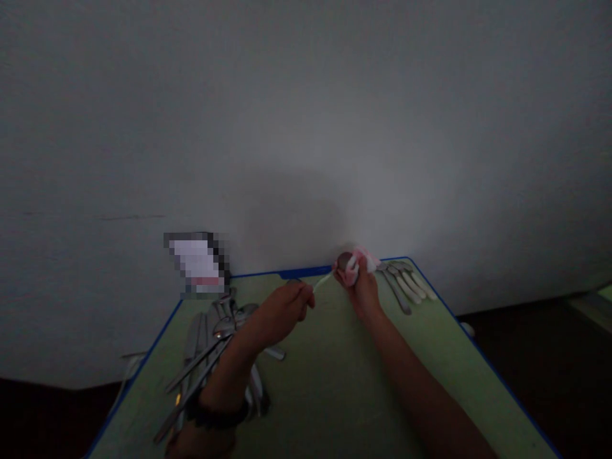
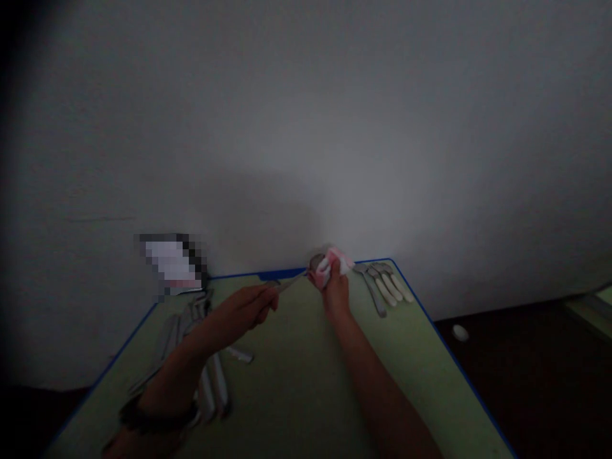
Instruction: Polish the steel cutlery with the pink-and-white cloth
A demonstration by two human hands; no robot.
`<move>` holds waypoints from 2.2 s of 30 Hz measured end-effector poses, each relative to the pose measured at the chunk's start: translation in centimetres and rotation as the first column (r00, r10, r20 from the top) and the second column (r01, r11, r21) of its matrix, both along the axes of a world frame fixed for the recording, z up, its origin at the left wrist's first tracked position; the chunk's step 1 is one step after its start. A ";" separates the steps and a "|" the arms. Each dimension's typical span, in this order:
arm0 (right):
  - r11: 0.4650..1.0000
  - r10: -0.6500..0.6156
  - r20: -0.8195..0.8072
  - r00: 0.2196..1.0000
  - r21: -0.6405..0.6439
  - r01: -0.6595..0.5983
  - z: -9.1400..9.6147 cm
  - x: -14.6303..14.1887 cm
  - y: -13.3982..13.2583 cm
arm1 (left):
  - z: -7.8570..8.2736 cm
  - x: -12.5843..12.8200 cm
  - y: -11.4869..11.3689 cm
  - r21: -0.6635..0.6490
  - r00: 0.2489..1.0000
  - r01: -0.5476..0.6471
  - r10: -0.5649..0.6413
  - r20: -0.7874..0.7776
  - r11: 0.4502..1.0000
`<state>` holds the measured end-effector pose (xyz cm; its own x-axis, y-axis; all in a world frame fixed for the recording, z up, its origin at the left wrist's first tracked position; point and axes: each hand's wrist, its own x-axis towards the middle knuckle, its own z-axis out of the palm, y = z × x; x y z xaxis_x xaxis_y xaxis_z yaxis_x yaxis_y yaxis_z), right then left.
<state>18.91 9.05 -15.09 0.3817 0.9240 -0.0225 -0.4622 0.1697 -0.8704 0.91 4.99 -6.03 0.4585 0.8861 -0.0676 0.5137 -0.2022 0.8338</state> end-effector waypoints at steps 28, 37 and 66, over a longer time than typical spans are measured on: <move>0.974 0.217 0.065 0.974 -0.078 -0.211 -2.0 3.7 -9.0 | -6.5 8.4 -4.9 0.646 0.994 -0.064 0.105 -0.025 0.760; 0.995 0.063 0.773 0.632 -0.098 0.020 -0.2 9.3 -8.7 | -10.7 8.0 -4.1 0.556 0.997 0.029 -0.067 0.048 0.831; 0.896 0.343 0.837 -0.426 -0.155 0.417 -1.0 10.4 -6.2 | -11.0 7.8 -3.6 0.458 0.994 -0.010 -0.041 0.100 0.889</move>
